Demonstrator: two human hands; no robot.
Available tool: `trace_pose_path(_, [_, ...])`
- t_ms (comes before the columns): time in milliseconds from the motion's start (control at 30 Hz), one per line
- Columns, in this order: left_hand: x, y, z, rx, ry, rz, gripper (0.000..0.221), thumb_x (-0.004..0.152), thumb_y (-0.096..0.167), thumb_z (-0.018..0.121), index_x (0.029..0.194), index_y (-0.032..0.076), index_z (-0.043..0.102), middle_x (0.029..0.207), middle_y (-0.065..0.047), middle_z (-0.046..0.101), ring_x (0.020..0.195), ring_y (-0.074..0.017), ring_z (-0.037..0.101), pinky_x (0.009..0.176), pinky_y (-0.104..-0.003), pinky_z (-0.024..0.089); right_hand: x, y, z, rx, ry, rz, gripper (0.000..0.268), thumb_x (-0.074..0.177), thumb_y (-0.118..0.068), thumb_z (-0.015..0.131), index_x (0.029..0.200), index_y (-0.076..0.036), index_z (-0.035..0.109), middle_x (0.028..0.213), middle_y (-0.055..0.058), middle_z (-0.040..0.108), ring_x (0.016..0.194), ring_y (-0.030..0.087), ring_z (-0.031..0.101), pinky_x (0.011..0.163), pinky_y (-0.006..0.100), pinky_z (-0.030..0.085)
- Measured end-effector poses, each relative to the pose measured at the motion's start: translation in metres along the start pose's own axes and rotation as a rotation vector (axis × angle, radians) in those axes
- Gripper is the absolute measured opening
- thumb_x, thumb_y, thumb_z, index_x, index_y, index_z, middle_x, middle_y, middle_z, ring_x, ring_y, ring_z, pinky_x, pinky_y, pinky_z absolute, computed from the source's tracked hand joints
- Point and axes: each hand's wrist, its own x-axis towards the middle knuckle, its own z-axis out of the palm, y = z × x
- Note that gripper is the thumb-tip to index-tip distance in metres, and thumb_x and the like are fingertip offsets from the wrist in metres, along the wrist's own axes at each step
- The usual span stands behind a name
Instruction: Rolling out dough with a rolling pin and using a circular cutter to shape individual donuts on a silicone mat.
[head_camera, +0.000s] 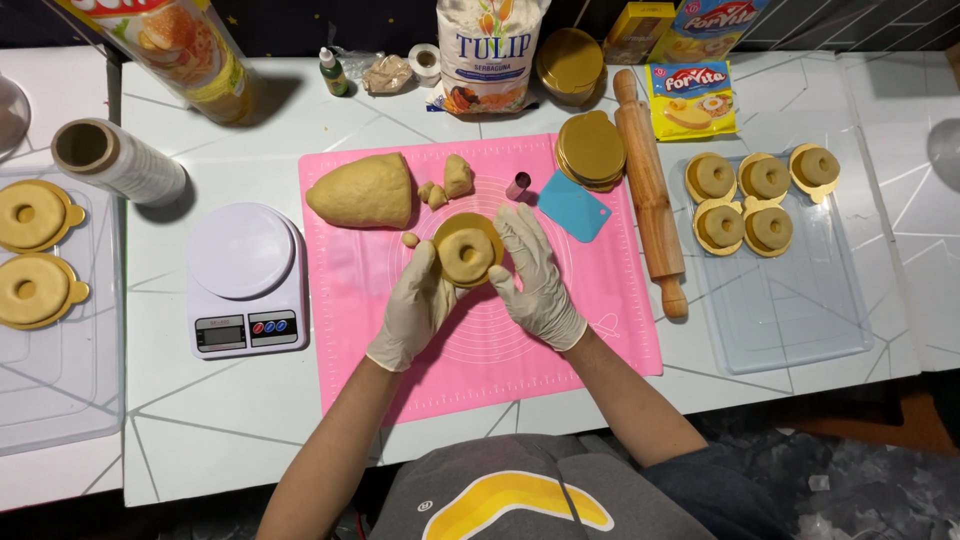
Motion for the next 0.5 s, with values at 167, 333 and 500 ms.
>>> trace_pose_path(167, [-0.004,-0.002,0.010,0.047,-0.141,0.036,0.019,0.113,0.026,0.040,0.127,0.032,0.049,0.128,0.001,0.056,0.116,-0.0169,0.062,0.088,-0.033,0.056,-0.006,0.002,0.015,-0.114,0.040,0.009,0.090,0.085,-0.060,0.072,0.152,-0.007,0.044,0.151,0.022,0.045,0.145,0.051,0.029,0.123,0.057,0.022])
trace_pose_path(333, [-0.008,-0.005,0.022,0.145,-0.090,0.011,0.029,0.110,0.023,0.041,0.135,0.016,0.054,0.133,-0.008,0.060,0.121,-0.0202,0.059,0.101,-0.040,0.054,-0.003,0.001,0.019,-0.147,0.072,0.010,0.088,0.082,-0.057,0.078,0.148,-0.007,0.049,0.147,0.022,0.048,0.143,0.050,0.034,0.121,0.056,0.025])
trace_pose_path(500, [0.006,-0.015,-0.003,0.290,-0.002,0.073,0.035,0.104,0.012,0.056,0.137,0.002,0.053,0.121,-0.013,0.066,0.109,-0.0251,0.068,0.096,-0.042,0.058,-0.007,0.002,0.017,-0.048,0.038,0.064,0.081,0.085,-0.052,0.076,0.147,-0.008,0.050,0.147,0.021,0.048,0.143,0.046,0.035,0.123,0.054,0.026])
